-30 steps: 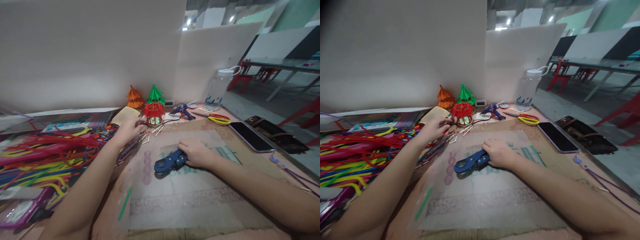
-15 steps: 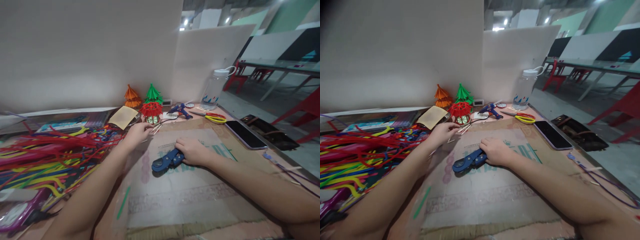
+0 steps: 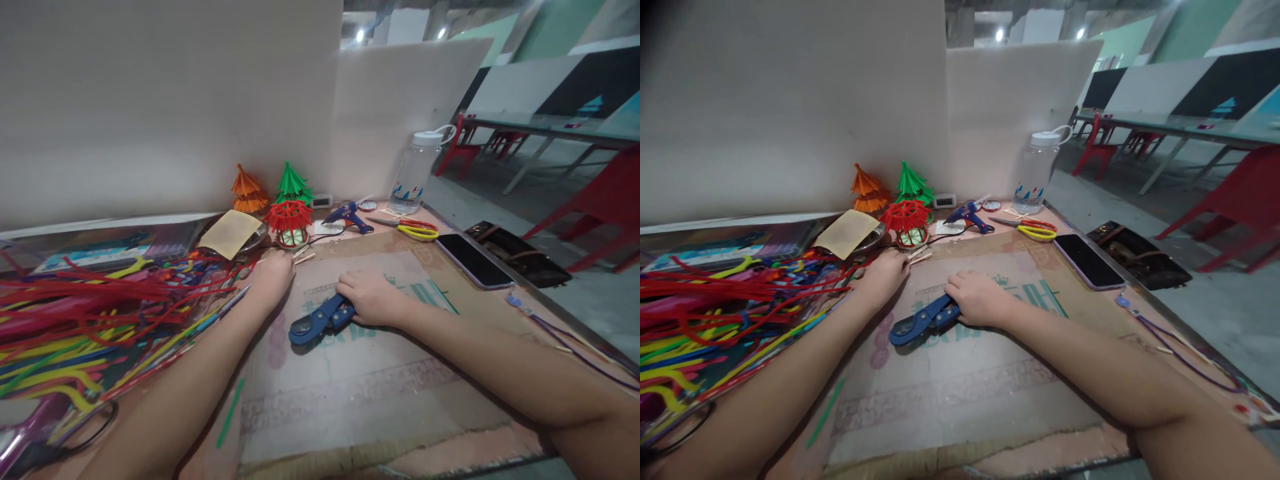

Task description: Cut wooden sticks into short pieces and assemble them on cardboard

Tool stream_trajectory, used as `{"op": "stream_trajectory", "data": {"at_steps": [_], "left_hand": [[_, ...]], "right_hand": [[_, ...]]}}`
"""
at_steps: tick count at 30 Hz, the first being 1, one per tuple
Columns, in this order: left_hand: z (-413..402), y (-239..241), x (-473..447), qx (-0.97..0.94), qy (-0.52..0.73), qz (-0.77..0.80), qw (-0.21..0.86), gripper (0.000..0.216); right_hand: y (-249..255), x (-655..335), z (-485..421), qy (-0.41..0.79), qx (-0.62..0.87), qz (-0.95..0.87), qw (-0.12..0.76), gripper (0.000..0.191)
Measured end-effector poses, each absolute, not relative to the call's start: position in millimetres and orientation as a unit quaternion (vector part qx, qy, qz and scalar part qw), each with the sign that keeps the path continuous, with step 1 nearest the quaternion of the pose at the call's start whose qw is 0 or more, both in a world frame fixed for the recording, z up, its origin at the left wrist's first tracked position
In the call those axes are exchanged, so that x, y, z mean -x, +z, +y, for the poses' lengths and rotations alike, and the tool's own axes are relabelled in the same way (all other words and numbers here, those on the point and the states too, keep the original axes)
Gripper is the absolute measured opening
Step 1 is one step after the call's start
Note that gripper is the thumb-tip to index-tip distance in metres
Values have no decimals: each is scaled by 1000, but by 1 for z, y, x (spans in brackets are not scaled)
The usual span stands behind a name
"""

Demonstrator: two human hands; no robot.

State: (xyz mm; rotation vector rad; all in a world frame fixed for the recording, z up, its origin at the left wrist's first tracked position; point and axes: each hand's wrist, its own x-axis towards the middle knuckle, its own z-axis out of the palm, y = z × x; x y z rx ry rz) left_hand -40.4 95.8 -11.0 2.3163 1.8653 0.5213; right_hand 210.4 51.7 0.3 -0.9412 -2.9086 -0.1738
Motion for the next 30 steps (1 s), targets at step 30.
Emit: {"op": "stream_trajectory", "data": {"at_steps": [30], "left_hand": [[5,93,27,-767,391,408,304,27]], "right_hand": [[64,-255,59,-82,390,-865,307,50]]}}
